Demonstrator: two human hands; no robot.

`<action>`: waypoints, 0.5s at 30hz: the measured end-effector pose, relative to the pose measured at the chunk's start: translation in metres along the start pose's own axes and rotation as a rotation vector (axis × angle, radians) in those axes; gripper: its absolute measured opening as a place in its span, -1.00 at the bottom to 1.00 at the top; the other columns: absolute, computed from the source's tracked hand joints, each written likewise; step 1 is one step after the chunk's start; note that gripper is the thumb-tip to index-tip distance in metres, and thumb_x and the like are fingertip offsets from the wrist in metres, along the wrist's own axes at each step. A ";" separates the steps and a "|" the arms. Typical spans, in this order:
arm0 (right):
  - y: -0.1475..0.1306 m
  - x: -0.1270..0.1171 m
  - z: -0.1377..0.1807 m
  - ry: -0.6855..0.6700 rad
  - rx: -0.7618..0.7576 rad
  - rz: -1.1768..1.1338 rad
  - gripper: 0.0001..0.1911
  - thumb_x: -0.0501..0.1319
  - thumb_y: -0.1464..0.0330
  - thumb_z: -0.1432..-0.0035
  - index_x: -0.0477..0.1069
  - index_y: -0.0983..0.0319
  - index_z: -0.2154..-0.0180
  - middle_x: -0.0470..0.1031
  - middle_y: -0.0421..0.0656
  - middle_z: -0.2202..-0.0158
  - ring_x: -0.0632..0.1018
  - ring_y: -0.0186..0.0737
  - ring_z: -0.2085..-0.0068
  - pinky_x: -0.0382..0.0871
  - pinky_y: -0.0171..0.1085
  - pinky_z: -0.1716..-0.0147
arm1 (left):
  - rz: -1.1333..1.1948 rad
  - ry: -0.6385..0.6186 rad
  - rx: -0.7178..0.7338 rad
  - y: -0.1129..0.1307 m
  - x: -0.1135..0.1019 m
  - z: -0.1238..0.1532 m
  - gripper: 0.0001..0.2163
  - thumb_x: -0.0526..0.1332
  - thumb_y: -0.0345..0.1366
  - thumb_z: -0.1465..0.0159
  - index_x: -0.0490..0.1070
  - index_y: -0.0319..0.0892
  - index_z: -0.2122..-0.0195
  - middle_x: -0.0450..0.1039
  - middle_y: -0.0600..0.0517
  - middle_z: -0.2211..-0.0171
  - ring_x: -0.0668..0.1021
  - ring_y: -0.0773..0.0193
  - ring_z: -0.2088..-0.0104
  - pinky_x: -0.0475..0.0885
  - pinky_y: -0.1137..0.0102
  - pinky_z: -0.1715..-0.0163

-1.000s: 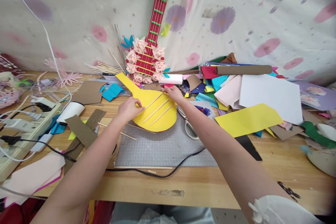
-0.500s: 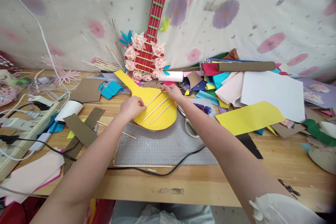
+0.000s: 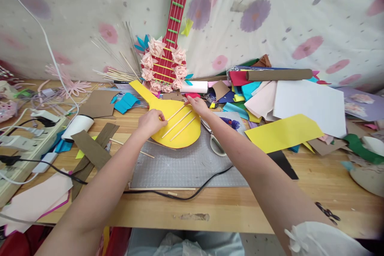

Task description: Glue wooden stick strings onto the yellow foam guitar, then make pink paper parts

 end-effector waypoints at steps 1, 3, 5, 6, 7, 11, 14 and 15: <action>0.000 0.000 0.000 0.001 -0.001 -0.006 -0.49 -0.09 0.09 -0.12 0.53 0.22 0.37 0.51 -0.14 0.31 0.45 -0.23 0.28 0.21 -0.31 0.26 | -0.001 0.001 0.004 0.000 0.000 0.000 -0.81 0.14 -0.13 0.02 0.42 -0.08 0.44 0.45 0.05 0.26 0.46 0.22 0.30 0.30 0.41 0.41; 0.000 -0.001 0.001 0.003 -0.001 -0.010 -0.49 -0.09 0.08 -0.12 0.53 0.22 0.38 0.51 -0.14 0.31 0.45 -0.23 0.29 0.21 -0.32 0.25 | -0.005 -0.003 0.015 0.001 0.001 0.000 -0.80 0.14 -0.12 0.01 0.42 -0.08 0.44 0.45 0.04 0.25 0.46 0.21 0.28 0.31 0.40 0.40; 0.001 -0.001 0.001 0.003 0.005 -0.005 -0.49 -0.09 0.09 -0.13 0.53 0.23 0.37 0.51 -0.13 0.31 0.45 -0.23 0.29 0.21 -0.32 0.26 | -0.009 -0.010 0.024 0.002 0.001 0.000 -0.80 0.14 -0.13 0.01 0.42 -0.09 0.43 0.45 0.03 0.25 0.46 0.21 0.27 0.31 0.40 0.38; 0.002 -0.001 0.001 0.003 0.007 -0.001 -0.49 -0.09 0.09 -0.13 0.53 0.23 0.37 0.51 -0.13 0.31 0.45 -0.23 0.29 0.21 -0.31 0.26 | -0.010 -0.012 0.028 0.002 0.002 0.000 -0.80 0.13 -0.13 0.00 0.43 -0.09 0.43 0.45 0.03 0.25 0.46 0.21 0.27 0.32 0.39 0.37; 0.002 -0.001 0.001 0.003 0.007 0.003 -0.49 -0.10 0.09 -0.13 0.53 0.23 0.37 0.51 -0.13 0.30 0.45 -0.23 0.29 0.21 -0.31 0.26 | -0.010 -0.013 0.032 0.002 0.002 0.000 -0.81 0.13 -0.14 0.00 0.43 -0.09 0.43 0.45 0.03 0.25 0.46 0.20 0.27 0.32 0.39 0.36; 0.002 -0.001 0.001 -0.004 0.000 0.008 -0.48 -0.11 0.10 -0.14 0.53 0.24 0.37 0.51 -0.13 0.30 0.45 -0.22 0.27 0.21 -0.32 0.26 | -0.010 -0.011 0.039 0.003 0.003 -0.002 -0.81 0.12 -0.14 0.00 0.42 -0.08 0.43 0.44 0.03 0.25 0.46 0.19 0.27 0.31 0.37 0.36; 0.002 -0.002 0.002 -0.006 -0.004 0.006 -0.47 -0.11 0.10 -0.15 0.53 0.24 0.36 0.51 -0.14 0.29 0.46 -0.23 0.26 0.21 -0.34 0.25 | -0.016 -0.007 0.034 0.003 0.003 -0.002 -0.81 0.11 -0.13 0.00 0.41 -0.08 0.43 0.44 0.04 0.26 0.46 0.19 0.27 0.31 0.38 0.37; 0.002 -0.002 0.003 -0.008 -0.003 0.011 -0.48 -0.11 0.10 -0.15 0.53 0.24 0.35 0.51 -0.14 0.28 0.46 -0.24 0.26 0.20 -0.34 0.25 | -0.018 -0.006 0.032 0.003 0.003 -0.002 -0.81 0.11 -0.13 0.00 0.41 -0.08 0.44 0.44 0.05 0.26 0.46 0.20 0.28 0.31 0.38 0.38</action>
Point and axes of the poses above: each hand's wrist, its own z-axis away from the middle knuckle, its own x-axis out of the palm, y = z × x, the point moved 8 cm from there along -z, towards the middle knuckle
